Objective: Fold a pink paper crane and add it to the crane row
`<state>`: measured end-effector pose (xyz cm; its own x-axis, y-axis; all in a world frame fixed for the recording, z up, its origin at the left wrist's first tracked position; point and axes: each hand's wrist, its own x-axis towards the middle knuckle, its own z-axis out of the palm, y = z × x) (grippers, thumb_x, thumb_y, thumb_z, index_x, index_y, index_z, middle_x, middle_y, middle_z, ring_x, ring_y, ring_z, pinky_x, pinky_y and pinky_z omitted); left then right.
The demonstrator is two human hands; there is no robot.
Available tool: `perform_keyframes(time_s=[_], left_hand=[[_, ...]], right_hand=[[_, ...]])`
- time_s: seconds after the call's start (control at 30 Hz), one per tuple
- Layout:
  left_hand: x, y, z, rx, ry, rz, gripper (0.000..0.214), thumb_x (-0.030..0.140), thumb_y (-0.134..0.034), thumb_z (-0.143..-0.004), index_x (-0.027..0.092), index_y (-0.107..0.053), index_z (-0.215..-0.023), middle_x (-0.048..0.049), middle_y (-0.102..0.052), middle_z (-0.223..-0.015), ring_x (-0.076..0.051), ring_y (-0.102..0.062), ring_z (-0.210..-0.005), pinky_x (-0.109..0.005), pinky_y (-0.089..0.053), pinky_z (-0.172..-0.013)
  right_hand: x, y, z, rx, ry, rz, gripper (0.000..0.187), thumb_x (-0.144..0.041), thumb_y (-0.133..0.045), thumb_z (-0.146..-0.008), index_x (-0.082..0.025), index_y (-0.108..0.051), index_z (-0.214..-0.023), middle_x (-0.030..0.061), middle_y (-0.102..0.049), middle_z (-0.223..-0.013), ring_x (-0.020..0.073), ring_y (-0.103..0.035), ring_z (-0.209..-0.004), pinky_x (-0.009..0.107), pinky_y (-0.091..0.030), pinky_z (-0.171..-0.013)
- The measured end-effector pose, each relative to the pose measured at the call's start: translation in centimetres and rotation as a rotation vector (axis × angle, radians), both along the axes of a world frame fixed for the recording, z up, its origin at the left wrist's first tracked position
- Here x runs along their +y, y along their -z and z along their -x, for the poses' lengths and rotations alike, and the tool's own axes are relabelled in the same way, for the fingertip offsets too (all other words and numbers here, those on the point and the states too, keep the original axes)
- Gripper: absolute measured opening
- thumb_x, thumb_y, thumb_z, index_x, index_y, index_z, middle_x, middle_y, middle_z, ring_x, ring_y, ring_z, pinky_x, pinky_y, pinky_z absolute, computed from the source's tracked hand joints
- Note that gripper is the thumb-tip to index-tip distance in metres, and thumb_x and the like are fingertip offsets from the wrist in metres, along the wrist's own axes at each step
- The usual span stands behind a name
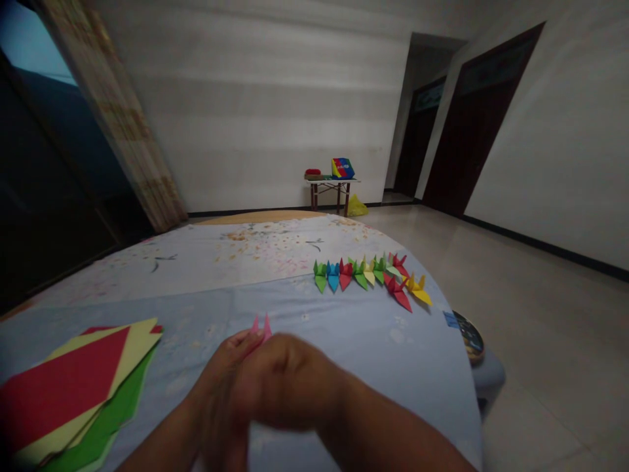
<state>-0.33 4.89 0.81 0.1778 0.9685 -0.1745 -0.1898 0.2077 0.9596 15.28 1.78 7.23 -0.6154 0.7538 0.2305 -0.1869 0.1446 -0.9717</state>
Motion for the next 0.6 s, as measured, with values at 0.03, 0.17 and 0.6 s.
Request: perform_keyframes(time_s=[0.03, 0.17, 0.6], left_hand=[[0.0, -0.1, 0.0, -0.008, 0.002, -0.006, 0.033, 0.045, -0.071, -0.062, 0.014, -0.063, -0.058, 0.0020, -0.056, -0.048, -0.010, -0.046, -0.044, -0.023, -0.033, -0.046], [0.0, -0.3, 0.0, -0.080, 0.034, 0.007, 0.030, 0.042, -0.072, -0.063, 0.013, -0.065, -0.061, 0.0011, -0.059, -0.050, -0.010, -0.049, -0.046, -0.022, -0.037, -0.050], [0.0, -0.7, 0.0, -0.160, 0.123, 0.037, 0.025, 0.036, -0.070, -0.068, 0.015, -0.070, -0.081, -0.0014, -0.066, -0.065, -0.012, -0.054, -0.056, -0.022, -0.040, -0.058]], right_hand=[[0.9, 0.0, 0.0, 0.039, 0.079, 0.002, 0.028, -0.045, -0.046, -0.086, -0.022, -0.062, -0.089, 0.0044, -0.060, -0.084, 0.0165, -0.057, -0.076, 0.031, -0.046, -0.067], [5.2, 1.6, -0.3, 0.047, 0.453, 0.034, 0.031, -0.046, -0.067, -0.068, -0.017, -0.062, -0.078, -0.0010, -0.055, -0.065, 0.0091, -0.044, -0.056, 0.023, -0.036, -0.054], [7.6, 6.3, -0.3, -0.074, 0.261, 0.132, 0.037, -0.048, -0.068, -0.065, -0.016, -0.068, -0.082, -0.0018, -0.058, -0.063, 0.0078, -0.046, -0.056, 0.021, -0.034, -0.055]])
